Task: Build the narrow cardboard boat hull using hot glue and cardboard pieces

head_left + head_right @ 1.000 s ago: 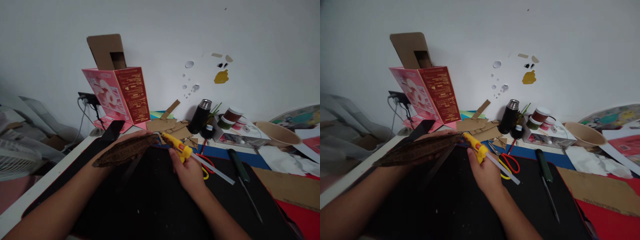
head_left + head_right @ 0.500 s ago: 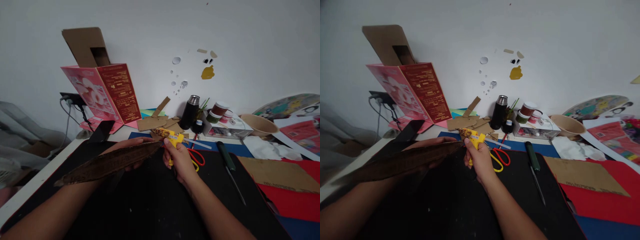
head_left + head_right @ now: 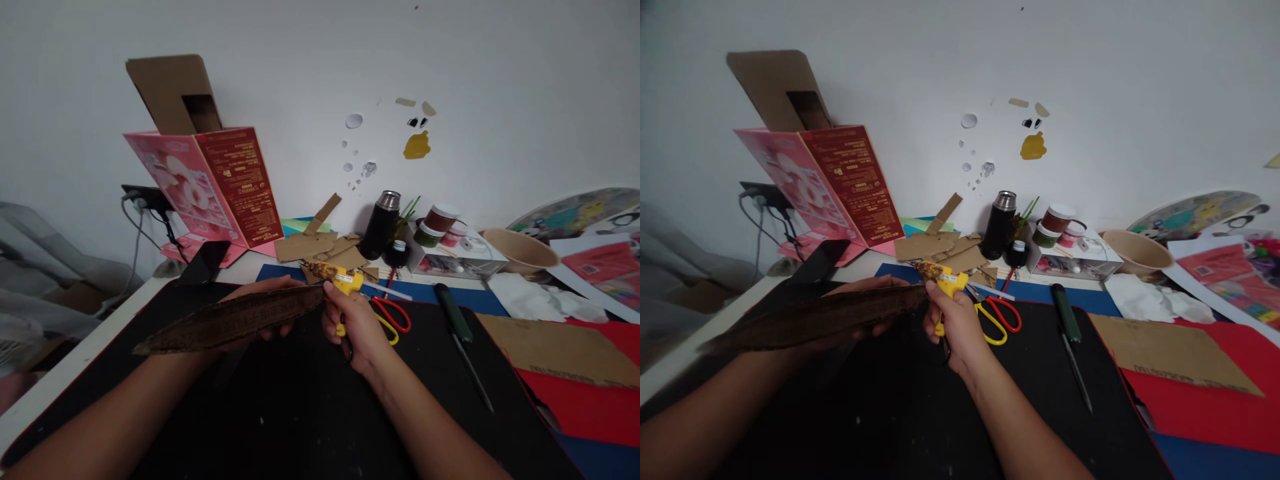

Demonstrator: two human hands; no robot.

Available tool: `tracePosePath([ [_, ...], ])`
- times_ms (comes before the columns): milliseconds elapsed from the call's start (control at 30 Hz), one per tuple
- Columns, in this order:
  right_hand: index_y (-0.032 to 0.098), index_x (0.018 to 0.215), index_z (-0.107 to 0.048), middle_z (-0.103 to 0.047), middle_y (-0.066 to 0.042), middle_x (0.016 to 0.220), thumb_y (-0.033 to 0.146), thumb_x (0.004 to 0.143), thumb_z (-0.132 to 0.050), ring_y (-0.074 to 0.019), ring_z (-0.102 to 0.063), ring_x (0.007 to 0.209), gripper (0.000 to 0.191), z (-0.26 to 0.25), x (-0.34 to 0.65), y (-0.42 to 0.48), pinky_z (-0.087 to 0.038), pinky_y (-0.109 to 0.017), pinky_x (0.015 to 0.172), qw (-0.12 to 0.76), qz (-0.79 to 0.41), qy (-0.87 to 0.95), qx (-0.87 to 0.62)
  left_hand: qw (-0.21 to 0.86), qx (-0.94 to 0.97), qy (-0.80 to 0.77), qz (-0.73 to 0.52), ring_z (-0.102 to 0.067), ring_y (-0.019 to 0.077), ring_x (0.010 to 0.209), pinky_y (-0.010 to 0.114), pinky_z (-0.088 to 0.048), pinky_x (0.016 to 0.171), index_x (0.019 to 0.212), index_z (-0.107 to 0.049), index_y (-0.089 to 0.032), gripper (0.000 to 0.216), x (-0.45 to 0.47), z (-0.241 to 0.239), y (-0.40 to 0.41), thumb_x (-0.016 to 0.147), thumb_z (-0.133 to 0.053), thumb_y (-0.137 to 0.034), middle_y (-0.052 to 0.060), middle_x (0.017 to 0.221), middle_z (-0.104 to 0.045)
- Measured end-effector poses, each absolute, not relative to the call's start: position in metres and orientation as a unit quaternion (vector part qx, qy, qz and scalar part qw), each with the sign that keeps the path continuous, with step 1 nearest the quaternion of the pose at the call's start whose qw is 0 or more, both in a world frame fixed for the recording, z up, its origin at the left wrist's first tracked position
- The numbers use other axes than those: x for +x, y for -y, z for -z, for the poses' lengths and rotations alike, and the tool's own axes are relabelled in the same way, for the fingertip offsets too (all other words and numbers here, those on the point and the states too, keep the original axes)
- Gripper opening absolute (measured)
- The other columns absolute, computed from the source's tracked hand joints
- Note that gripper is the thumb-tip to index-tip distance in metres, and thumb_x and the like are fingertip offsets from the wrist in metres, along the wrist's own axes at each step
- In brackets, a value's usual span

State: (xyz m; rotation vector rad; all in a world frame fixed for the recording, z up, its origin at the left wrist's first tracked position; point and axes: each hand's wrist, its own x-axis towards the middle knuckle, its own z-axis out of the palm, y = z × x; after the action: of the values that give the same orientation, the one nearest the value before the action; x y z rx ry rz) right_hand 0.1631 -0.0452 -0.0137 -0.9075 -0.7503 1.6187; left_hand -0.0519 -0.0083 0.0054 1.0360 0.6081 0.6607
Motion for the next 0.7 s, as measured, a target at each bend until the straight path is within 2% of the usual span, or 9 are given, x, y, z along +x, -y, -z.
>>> tracePosePath([
  [133, 0.021, 0.054, -0.047, -0.042, 0.008, 0.042, 0.057, 0.075, -0.088, -0.0053, -0.036, 0.035, 0.058, 0.014, 0.165, 0.042, -0.023, -0.017, 0.033, 0.553, -0.684, 0.279, -0.385, 0.804, 0.43, -0.263, -0.316, -0.08, 0.0213, 0.089, 0.021, -0.064, 0.068, 0.124, -0.079, -0.027, 0.041, -0.053, -0.009, 0.002, 0.084, -0.082, -0.024, 0.009, 0.12, -0.08],
  [233, 0.021, 0.06, -0.048, -0.043, 0.01, 0.047, 0.055, 0.072, -0.09, -0.0059, -0.037, 0.038, 0.056, 0.013, 0.167, 0.04, -0.024, -0.017, 0.033, 0.58, -0.672, 0.234, -0.397, 0.796, 0.395, -0.3, -0.347, -0.081, 0.0255, 0.097, 0.023, -0.065, 0.075, 0.115, -0.083, -0.022, 0.033, -0.052, -0.01, -0.002, 0.082, -0.08, -0.016, 0.011, 0.117, -0.082],
  [333, 0.022, 0.064, -0.048, -0.044, 0.01, 0.049, 0.055, 0.071, -0.091, -0.0065, -0.037, 0.039, 0.055, 0.013, 0.167, 0.039, -0.025, -0.017, 0.033, 0.586, -0.668, 0.219, -0.402, 0.777, 0.405, -0.314, -0.366, -0.079, 0.0291, 0.105, 0.03, -0.066, 0.086, 0.109, -0.084, -0.016, 0.035, -0.05, -0.012, 0.0, 0.076, -0.082, -0.006, 0.015, 0.118, -0.082],
  [400, 0.022, 0.064, -0.048, -0.044, 0.01, 0.048, 0.054, 0.07, -0.092, -0.0067, -0.037, 0.04, 0.055, 0.014, 0.166, 0.04, -0.025, -0.017, 0.033, 0.585, -0.669, 0.224, -0.401, 0.764, 0.424, -0.308, -0.377, -0.079, 0.0274, 0.101, 0.032, -0.066, 0.084, 0.113, -0.082, -0.016, 0.035, -0.048, -0.013, 0.003, 0.078, -0.086, -0.01, 0.015, 0.117, -0.081],
  [567, 0.021, 0.054, -0.046, -0.042, 0.008, 0.043, 0.061, 0.077, -0.085, -0.0067, -0.037, 0.038, 0.06, 0.021, 0.159, 0.045, -0.025, -0.018, 0.033, 0.558, -0.674, 0.287, -0.389, 0.71, 0.444, -0.299, -0.458, -0.072, 0.0166, 0.077, 0.023, -0.058, 0.062, 0.104, -0.082, -0.019, 0.031, -0.041, -0.009, 0.003, 0.08, -0.091, -0.038, 0.005, 0.094, -0.08],
  [633, 0.021, 0.054, -0.047, -0.043, 0.006, 0.041, 0.062, 0.08, -0.082, -0.007, -0.038, 0.036, 0.06, 0.021, 0.156, 0.048, -0.025, -0.018, 0.033, 0.54, -0.676, 0.314, -0.391, 0.689, 0.455, -0.297, -0.48, -0.073, 0.019, 0.084, 0.025, -0.058, 0.067, 0.108, -0.081, -0.02, 0.035, -0.041, -0.009, -0.001, 0.082, -0.089, -0.043, 0.006, 0.099, -0.08],
  [700, 0.019, 0.062, -0.057, -0.044, 0.007, 0.042, 0.063, 0.079, -0.083, -0.0077, -0.039, 0.036, 0.053, 0.019, 0.154, 0.049, -0.025, -0.018, 0.033, 0.54, -0.672, 0.323, -0.39, 0.671, 0.466, -0.291, -0.499, -0.074, 0.026, 0.1, 0.032, -0.06, 0.079, 0.116, -0.079, -0.019, 0.042, -0.044, -0.012, -0.007, 0.085, -0.085, -0.047, 0.009, 0.11, -0.08],
])
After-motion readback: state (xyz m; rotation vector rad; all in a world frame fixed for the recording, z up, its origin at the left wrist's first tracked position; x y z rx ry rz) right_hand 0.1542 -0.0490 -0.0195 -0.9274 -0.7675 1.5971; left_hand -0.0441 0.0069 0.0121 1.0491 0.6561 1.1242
